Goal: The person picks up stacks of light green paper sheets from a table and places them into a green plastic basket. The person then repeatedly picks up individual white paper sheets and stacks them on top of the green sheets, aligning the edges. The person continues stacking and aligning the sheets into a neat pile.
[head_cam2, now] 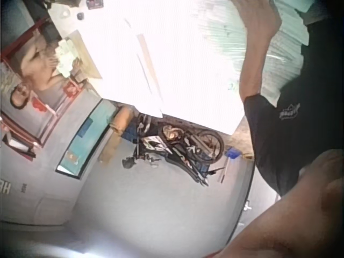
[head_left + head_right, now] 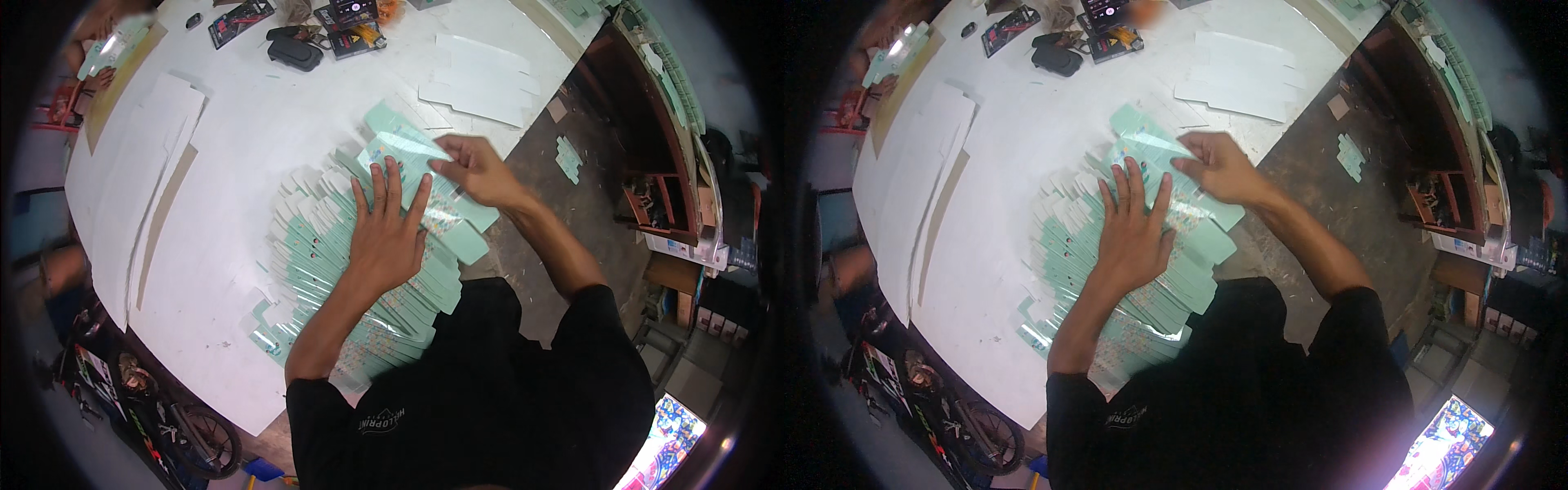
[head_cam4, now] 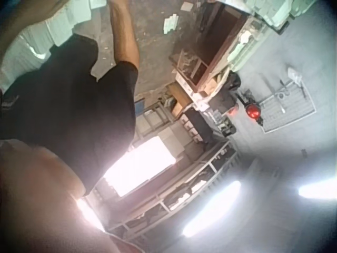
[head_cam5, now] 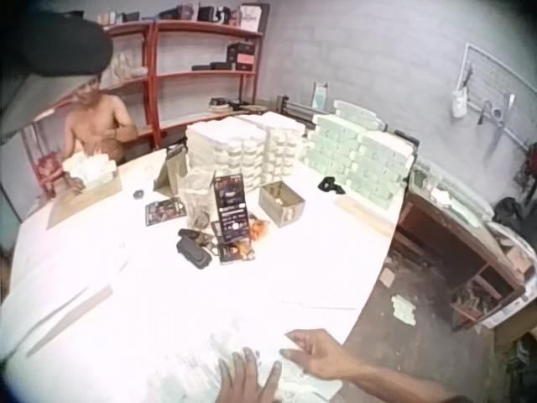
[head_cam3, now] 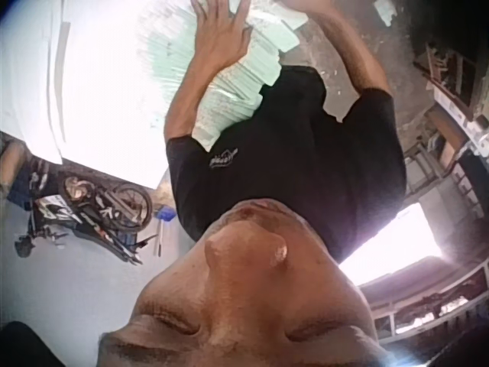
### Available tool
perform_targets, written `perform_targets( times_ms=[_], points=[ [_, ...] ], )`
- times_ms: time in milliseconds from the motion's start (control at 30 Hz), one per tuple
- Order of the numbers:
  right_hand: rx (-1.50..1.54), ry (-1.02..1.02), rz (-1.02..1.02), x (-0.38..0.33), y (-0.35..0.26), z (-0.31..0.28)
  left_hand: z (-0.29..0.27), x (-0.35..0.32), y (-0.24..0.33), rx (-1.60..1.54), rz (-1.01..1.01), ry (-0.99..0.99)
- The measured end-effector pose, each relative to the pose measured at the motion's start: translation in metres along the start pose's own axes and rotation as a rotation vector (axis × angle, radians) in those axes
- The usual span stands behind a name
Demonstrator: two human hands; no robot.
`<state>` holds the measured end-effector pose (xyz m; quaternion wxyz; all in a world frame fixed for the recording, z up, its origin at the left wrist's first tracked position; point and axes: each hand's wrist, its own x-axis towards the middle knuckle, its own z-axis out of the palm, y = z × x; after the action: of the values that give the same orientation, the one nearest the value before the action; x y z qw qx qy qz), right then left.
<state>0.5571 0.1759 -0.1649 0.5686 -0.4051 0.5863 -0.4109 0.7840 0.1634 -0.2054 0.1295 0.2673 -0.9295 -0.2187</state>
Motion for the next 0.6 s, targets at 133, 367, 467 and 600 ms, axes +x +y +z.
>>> perform_targets(
  times_ms=[133,367,467,600],
  points=[
    [0.213,-0.102,0.188,0.012,0.061,-0.009,-0.004,0.004,0.001,0.036,0.035,0.024],
    [0.065,-0.227,0.214,0.008,0.070,0.000,-0.004,-0.001,-0.002,0.027,0.006,0.018],
    [-0.017,-0.236,0.186,0.007,0.056,0.005,-0.006,0.000,-0.001,0.049,-0.005,0.019],
    [-0.325,-0.224,0.136,0.006,0.066,0.002,-0.005,0.001,-0.006,0.019,-0.032,-0.083]
  ],
)
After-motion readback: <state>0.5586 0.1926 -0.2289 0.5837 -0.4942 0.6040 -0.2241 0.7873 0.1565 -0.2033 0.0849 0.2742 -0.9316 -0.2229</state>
